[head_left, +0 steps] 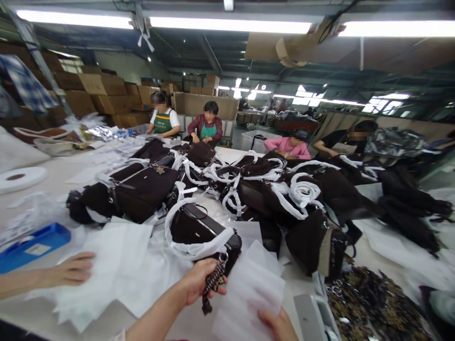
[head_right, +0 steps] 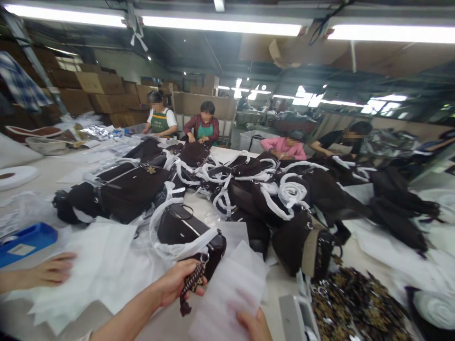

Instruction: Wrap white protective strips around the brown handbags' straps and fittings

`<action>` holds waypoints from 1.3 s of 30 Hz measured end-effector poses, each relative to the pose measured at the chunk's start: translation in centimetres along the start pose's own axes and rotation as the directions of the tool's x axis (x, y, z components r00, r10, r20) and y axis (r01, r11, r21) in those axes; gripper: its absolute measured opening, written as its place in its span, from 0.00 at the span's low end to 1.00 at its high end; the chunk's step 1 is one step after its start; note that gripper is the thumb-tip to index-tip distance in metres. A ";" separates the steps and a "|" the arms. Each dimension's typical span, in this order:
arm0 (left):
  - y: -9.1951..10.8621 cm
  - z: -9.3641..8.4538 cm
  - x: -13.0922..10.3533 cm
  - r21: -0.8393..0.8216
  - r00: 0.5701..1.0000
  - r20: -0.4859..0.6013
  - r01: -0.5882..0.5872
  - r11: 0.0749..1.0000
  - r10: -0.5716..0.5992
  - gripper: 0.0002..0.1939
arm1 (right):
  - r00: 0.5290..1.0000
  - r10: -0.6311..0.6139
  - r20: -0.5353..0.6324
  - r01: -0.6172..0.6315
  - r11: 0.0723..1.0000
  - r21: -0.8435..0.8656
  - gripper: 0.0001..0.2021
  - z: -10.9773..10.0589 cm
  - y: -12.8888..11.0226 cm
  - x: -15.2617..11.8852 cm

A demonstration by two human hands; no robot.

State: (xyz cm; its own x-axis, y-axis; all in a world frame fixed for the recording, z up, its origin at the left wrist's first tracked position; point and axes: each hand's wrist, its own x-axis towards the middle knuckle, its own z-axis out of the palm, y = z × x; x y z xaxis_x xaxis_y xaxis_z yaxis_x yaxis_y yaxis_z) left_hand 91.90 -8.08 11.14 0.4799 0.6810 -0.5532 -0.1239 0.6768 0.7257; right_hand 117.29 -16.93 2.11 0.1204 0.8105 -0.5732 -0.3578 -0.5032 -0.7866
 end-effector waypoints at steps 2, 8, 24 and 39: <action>-0.1 0.2 -0.2 0.057 0.996 -0.045 -0.071 0.996 0.073 0.27 | 0.999 0.032 0.037 -0.032 0.999 -0.006 0.27 0.5 -0.3 -0.1; -0.4 1.3 -0.7 0.283 0.975 -0.156 -0.110 0.953 0.159 0.19 | 0.984 0.029 0.175 -0.051 0.991 0.125 0.26 0.9 0.4 -0.5; 0.7 1.7 -0.8 0.091 0.966 -0.242 -0.065 0.994 0.086 0.20 | 0.971 0.082 0.223 0.000 0.938 -0.346 0.22 8.6 -3.9 1.3; -0.4 3.5 -0.3 0.120 0.910 -0.413 0.104 0.987 -0.046 0.12 | 0.964 -0.007 0.267 0.028 0.997 -0.077 0.25 10.8 -3.5 -0.4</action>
State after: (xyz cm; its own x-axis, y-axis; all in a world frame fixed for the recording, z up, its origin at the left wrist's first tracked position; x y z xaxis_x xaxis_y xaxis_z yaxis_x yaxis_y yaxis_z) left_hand 94.82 -9.55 12.39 0.0838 0.7039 -0.7053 0.0320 0.7055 0.7080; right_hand 108.46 -12.25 7.54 -0.1287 0.8644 -0.4860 -0.2823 -0.5018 -0.8176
